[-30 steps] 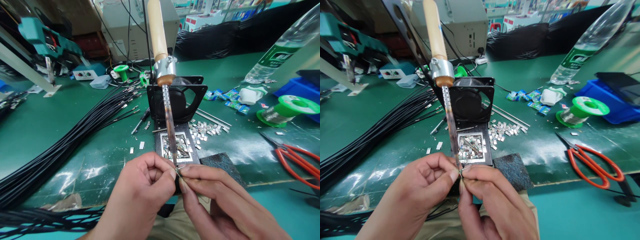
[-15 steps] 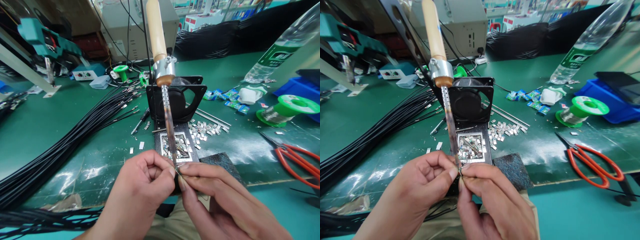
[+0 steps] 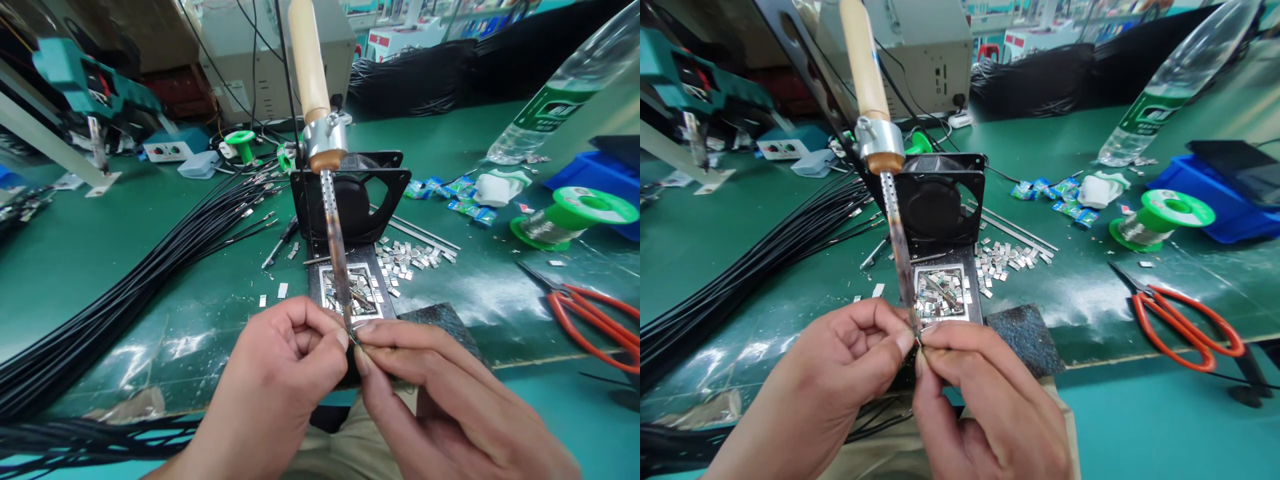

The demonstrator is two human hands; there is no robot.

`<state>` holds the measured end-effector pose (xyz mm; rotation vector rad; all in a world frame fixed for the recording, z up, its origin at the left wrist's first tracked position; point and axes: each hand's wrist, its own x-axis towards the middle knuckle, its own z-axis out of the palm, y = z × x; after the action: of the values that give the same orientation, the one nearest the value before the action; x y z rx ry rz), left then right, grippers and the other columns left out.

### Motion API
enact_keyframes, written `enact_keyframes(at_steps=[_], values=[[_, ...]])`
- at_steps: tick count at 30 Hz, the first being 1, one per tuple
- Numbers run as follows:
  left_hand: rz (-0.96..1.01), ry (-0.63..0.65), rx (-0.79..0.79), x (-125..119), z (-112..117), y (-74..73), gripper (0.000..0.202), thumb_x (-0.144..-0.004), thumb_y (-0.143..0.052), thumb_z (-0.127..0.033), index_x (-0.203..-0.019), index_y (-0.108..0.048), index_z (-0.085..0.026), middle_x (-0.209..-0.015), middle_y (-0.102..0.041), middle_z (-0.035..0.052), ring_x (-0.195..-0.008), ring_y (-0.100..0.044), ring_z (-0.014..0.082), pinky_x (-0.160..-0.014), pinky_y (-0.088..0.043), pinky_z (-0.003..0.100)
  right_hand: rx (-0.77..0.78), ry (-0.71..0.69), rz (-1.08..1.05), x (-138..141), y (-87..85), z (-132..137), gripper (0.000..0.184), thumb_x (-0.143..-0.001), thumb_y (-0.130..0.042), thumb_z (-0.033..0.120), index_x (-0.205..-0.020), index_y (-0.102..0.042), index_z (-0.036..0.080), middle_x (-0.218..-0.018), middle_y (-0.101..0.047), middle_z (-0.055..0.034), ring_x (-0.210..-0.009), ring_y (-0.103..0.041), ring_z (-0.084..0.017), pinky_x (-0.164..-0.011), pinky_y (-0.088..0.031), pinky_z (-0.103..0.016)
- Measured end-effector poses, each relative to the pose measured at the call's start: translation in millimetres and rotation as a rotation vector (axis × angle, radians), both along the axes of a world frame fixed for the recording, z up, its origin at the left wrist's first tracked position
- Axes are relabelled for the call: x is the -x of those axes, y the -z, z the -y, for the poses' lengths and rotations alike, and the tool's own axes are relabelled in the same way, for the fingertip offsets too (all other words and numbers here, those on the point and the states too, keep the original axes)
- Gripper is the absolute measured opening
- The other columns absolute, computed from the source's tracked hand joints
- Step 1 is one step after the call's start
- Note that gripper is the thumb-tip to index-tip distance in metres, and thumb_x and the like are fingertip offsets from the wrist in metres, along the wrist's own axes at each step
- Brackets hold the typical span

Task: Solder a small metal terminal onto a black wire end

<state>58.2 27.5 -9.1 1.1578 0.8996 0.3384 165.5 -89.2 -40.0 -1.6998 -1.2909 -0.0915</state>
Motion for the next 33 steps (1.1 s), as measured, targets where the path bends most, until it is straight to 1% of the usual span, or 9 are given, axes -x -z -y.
enact_keyframes(at_steps=[3,8,13,17,22,26,28,31,33], values=[[-0.003,-0.002,-0.004,-0.1,-0.8,0.9,0.009,-0.077,-0.069,-0.019,-0.071,-0.064,-0.016,-0.055,-0.049,-0.0077,-0.050,-0.030,0.0040,-0.045,-0.026,0.014,-0.012,0.010,0.000,0.3,-0.1,-0.3,0.012,-0.090,-0.069,0.008,-0.089,-0.071,0.020,-0.099,-0.078,-0.0017,-0.084,-0.078,-0.010,-0.078,-0.064,-0.013],[0.006,-0.007,0.007,-0.2,-0.3,-0.4,0.009,-0.077,-0.070,-0.017,-0.071,-0.064,-0.016,-0.057,-0.053,-0.0069,-0.051,-0.034,0.0038,-0.047,-0.029,0.014,-0.079,0.089,-0.051,4.3,0.6,-4.7,0.007,-0.089,-0.074,0.023,-0.082,-0.075,0.021,-0.091,-0.078,-0.0075,-0.081,-0.078,-0.021,-0.066,-0.068,-0.025],[0.009,-0.006,0.006,1.2,0.8,0.0,0.011,-0.077,-0.071,-0.016,-0.070,-0.064,-0.017,-0.052,-0.045,-0.0091,-0.048,-0.027,0.0035,-0.044,-0.023,0.014,-0.112,0.109,-0.100,7.3,1.0,-5.5,0.010,-0.088,-0.077,0.028,-0.080,-0.075,0.022,-0.090,-0.077,-0.0082,-0.081,-0.078,-0.022,-0.065,-0.068,-0.026],[-0.005,-0.016,-0.004,1.8,0.2,2.1,0.010,-0.077,-0.071,-0.016,-0.069,-0.064,-0.017,-0.053,-0.046,-0.0082,-0.049,-0.027,0.0038,-0.043,-0.023,0.015,-0.090,0.070,-0.091,7.7,2.5,-3.3,0.007,-0.089,-0.074,0.020,-0.082,-0.074,0.021,-0.092,-0.078,-0.0069,-0.080,-0.078,-0.020,-0.066,-0.068,-0.024],[0.005,-0.018,-0.020,2.1,1.9,4.3,0.010,-0.075,-0.071,-0.017,-0.067,-0.064,-0.017,-0.052,-0.043,-0.0085,-0.048,-0.025,0.0041,-0.042,-0.021,0.016,-0.010,-0.014,-0.048,6.7,5.8,-0.6,0.016,-0.089,-0.069,0.004,-0.091,-0.070,0.019,-0.101,-0.078,-0.0014,-0.088,-0.077,-0.009,-0.085,-0.064,-0.014],[-0.005,-0.016,0.003,4.8,3.3,6.3,0.009,-0.076,-0.071,-0.018,-0.070,-0.065,-0.016,-0.052,-0.043,-0.0087,-0.047,-0.024,0.0037,-0.042,-0.020,0.016,-0.086,0.014,-0.064,7.0,10.0,2.8,0.014,-0.091,-0.068,0.006,-0.092,-0.069,0.020,-0.101,-0.077,-0.0002,-0.090,-0.076,-0.008,-0.087,-0.063,-0.013],[-0.008,-0.011,0.013,6.3,4.3,6.5,0.010,-0.076,-0.071,-0.019,-0.070,-0.064,-0.016,-0.052,-0.043,-0.0088,-0.047,-0.024,0.0035,-0.042,-0.019,0.016,-0.079,0.008,-0.063,7.4,10.3,5.6,0.013,-0.091,-0.068,0.007,-0.093,-0.069,0.020,-0.101,-0.077,-0.0004,-0.091,-0.076,-0.008,-0.088,-0.063,-0.012],[-0.007,0.007,0.027,8.5,6.4,6.3,0.012,-0.076,-0.071,-0.020,-0.069,-0.063,-0.015,-0.056,-0.050,-0.0070,-0.047,-0.025,0.0026,-0.042,-0.017,0.017,0.020,-0.026,-0.051,8.4,7.6,11.0,0.016,-0.090,-0.070,0.006,-0.096,-0.069,0.020,-0.105,-0.077,0.0004,-0.092,-0.076,-0.007,-0.090,-0.061,-0.011],[-0.005,0.017,0.045,10.4,8.0,6.5,0.013,-0.076,-0.071,-0.021,-0.070,-0.062,-0.015,-0.064,-0.058,-0.0046,-0.048,-0.026,0.0018,-0.042,-0.017,0.018,0.041,-0.025,-0.050,9.6,5.8,14.7,0.016,-0.090,-0.071,0.007,-0.097,-0.068,0.021,-0.105,-0.077,0.0012,-0.093,-0.076,-0.007,-0.091,-0.060,-0.011]])
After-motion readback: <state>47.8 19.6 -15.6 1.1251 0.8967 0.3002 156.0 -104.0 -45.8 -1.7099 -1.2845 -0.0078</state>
